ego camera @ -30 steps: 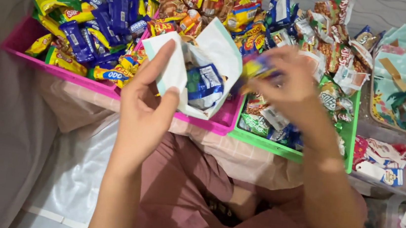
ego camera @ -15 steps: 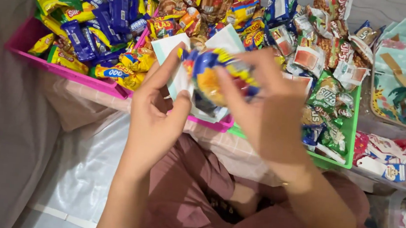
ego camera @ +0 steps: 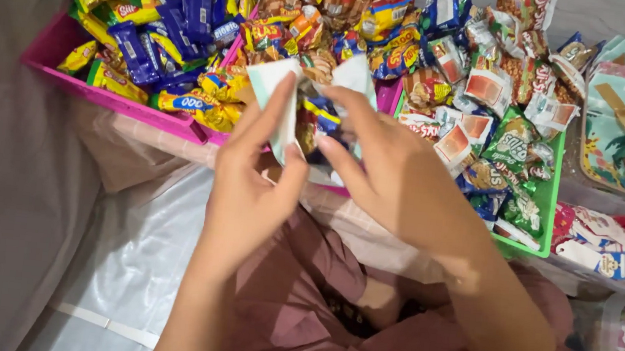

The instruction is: Assembling snack gift bags by picking various snack packets from bins and placing them into small bags.

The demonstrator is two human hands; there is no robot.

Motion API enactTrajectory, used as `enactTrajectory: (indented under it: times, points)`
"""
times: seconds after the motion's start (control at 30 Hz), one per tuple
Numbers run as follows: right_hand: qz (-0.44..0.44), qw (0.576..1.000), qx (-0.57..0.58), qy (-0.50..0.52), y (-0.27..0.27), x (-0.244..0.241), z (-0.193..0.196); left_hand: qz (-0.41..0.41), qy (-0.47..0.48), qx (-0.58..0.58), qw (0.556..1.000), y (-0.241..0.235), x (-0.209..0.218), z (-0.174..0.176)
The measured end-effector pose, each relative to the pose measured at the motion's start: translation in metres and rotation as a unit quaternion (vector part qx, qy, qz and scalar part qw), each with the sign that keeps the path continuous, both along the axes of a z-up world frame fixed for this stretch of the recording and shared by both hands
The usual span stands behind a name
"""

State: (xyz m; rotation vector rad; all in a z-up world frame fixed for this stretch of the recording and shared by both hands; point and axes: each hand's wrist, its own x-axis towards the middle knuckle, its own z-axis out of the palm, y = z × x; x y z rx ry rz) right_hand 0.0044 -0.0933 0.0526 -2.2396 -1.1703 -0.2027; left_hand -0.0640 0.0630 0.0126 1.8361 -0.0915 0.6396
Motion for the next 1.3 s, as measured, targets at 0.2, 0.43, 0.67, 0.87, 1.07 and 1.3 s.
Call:
enactTrajectory:
  times: [0.2, 0.43, 0.67, 0.87, 1.07, 1.3]
  points:
    - [0.097, 0.986, -0.112, -0.081, -0.016, -0.007, -0.033, -0.066, 0.008, -0.087, 0.994, -0.003, -0.005, 0.001]
    - [0.017, 0.964, -0.158, -0.213, -0.012, 0.003, -0.056, -0.074, 0.002, -0.067, 0.995, -0.021, -0.011, 0.004]
    - [-0.029, 0.929, -0.202, -0.31, -0.024, 0.02, -0.054, -0.068, -0.026, -0.133, 0.988, -0.029, -0.002, -0.019]
    - [0.031, 0.938, -0.218, -0.266, -0.021, 0.045, -0.109, -0.024, 0.037, -0.162, 0.986, -0.033, 0.004, -0.072]
    - [0.061, 0.938, -0.218, -0.262, -0.021, 0.047, -0.097, -0.01, 0.025, -0.164, 0.986, -0.034, -0.003, -0.067]
    - [-0.029, 0.925, -0.173, -0.338, -0.02, 0.004, -0.068, -0.008, 0.014, -0.131, 0.991, -0.037, -0.012, -0.054]
